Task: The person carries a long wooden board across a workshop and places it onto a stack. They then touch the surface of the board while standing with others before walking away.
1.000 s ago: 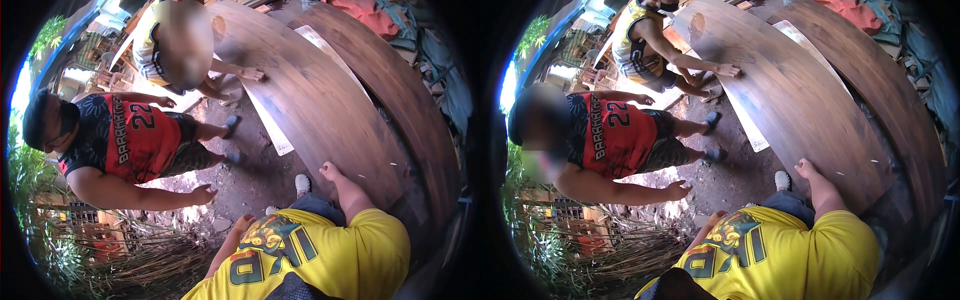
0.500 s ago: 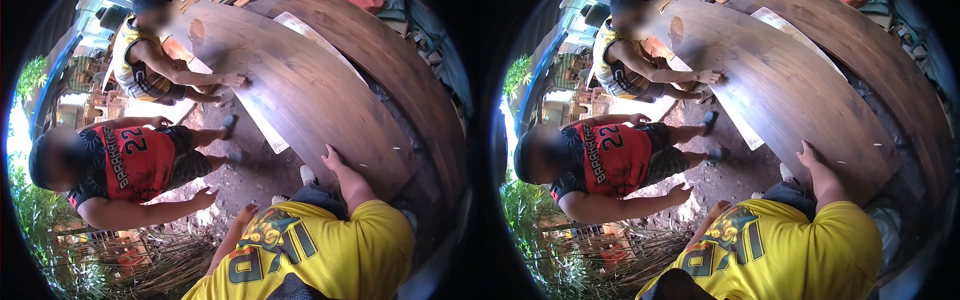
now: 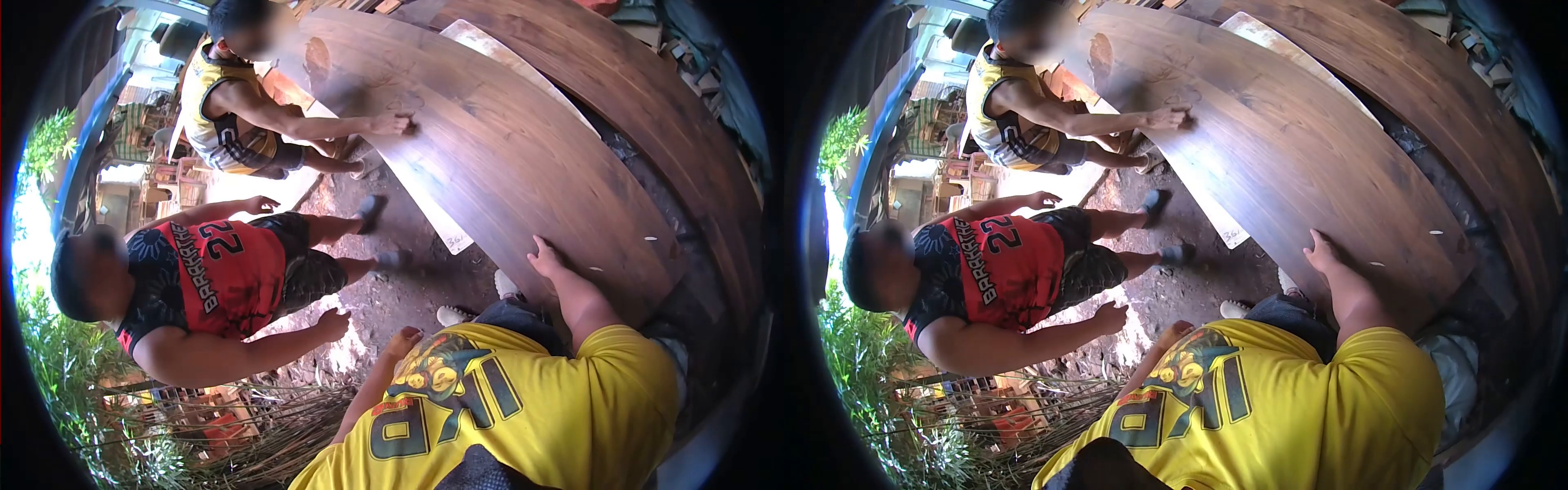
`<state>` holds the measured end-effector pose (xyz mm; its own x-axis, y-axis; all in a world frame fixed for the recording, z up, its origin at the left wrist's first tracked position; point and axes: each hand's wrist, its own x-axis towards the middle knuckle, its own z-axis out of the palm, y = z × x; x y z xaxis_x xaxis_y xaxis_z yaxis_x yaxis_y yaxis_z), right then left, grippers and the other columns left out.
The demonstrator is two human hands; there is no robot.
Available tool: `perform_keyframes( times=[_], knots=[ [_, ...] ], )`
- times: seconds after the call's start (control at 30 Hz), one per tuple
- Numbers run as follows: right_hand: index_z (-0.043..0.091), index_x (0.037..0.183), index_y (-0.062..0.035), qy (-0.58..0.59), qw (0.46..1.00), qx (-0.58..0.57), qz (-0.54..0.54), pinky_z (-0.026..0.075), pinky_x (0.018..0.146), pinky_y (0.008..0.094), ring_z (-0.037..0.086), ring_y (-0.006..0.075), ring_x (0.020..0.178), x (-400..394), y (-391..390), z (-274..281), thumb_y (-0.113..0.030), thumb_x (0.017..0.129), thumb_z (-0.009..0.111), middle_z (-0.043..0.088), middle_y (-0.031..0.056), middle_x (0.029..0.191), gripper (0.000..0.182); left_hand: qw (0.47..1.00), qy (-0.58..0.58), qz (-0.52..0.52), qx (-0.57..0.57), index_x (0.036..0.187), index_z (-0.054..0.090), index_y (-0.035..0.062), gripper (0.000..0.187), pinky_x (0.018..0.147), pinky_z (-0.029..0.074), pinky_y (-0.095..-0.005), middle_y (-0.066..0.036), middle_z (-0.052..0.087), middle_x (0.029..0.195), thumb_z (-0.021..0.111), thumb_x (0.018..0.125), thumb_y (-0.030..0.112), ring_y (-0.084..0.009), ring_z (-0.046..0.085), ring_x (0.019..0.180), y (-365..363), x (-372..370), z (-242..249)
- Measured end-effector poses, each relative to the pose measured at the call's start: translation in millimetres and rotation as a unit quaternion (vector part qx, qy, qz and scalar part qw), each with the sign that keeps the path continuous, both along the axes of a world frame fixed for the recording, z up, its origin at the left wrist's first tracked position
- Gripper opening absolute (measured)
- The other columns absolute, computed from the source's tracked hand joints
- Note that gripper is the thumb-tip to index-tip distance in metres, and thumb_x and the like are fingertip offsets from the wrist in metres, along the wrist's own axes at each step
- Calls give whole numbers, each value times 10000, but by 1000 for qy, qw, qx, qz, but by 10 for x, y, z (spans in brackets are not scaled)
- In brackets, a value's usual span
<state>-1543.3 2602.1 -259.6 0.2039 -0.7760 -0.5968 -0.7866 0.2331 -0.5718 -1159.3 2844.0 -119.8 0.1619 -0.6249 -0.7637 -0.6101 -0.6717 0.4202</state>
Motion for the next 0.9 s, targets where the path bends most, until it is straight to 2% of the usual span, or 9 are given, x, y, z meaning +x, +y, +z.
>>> perform_keyframes(
  times=[0.23, 0.3, 0.53, 0.7, 0.83, 0.9],
  knots=[
    [285, 1407, -199, 8, 999, -41, 1, 401, 964, 435, 497, 368, 1143, 76, 158, -97, -300, 838, 594, 507, 222, 1250, 655, 999, -6, -32, -18, 1097, 589, 0, 420, 851, 474, -347, -188, 639, 1047, 600, 867, 352, -270, 612, 991, 155, 148, -196],
    [288, 1406, -199, 14, 999, -33, 7, 401, 963, 436, 498, 368, 1142, 120, 176, -20, -299, 838, 594, 509, 222, 1247, 652, 999, 32, -7, -28, 1101, 590, 2, 406, 850, 473, -341, -184, 639, 1048, 605, 867, 333, -258, 614, 980, 197, 160, -201],
    [310, 1399, -183, 55, 998, -10, 39, 398, 968, 429, 495, 355, 1152, 418, 272, 310, -296, 834, 600, 518, 220, 1239, 645, 996, 39, 72, -34, 1086, 589, -16, 400, 854, 467, -328, -165, 640, 1061, 616, 859, 312, -234, 609, 985, 592, 239, -299],
    [331, 1390, -167, 56, 995, -48, 62, 395, 973, 427, 488, 355, 1163, 787, 465, 478, -294, 830, 605, 517, 211, 1248, 637, 988, 81, 125, -44, 1047, 600, -30, 373, 833, 470, -325, -160, 646, 1034, 606, 855, 290, -219, 615, 949, 1066, 404, -280],
    [345, 1383, -148, 57, 992, -71, 88, 389, 980, 429, 477, 361, 1176, 1160, 724, 492, -296, 825, 609, 503, 214, 1266, 635, 969, 124, 199, -77, 1028, 604, -30, 379, 803, 481, -332, -145, 657, 972, 618, 843, 301, -207, 619, 892, 1847, 766, -934],
    [363, 1365, -113, 75, 987, -70, 126, 386, 983, 427, 474, 359, 1182, 1449, 918, 727, -304, 818, 615, 493, 218, 1277, 632, 973, 58, 209, -82, 991, 614, -22, 376, 762, 488, -332, -123, 657, 893, 643, 822, 313, -195, 613, 830, 2227, 949, -1095]
  ],
)
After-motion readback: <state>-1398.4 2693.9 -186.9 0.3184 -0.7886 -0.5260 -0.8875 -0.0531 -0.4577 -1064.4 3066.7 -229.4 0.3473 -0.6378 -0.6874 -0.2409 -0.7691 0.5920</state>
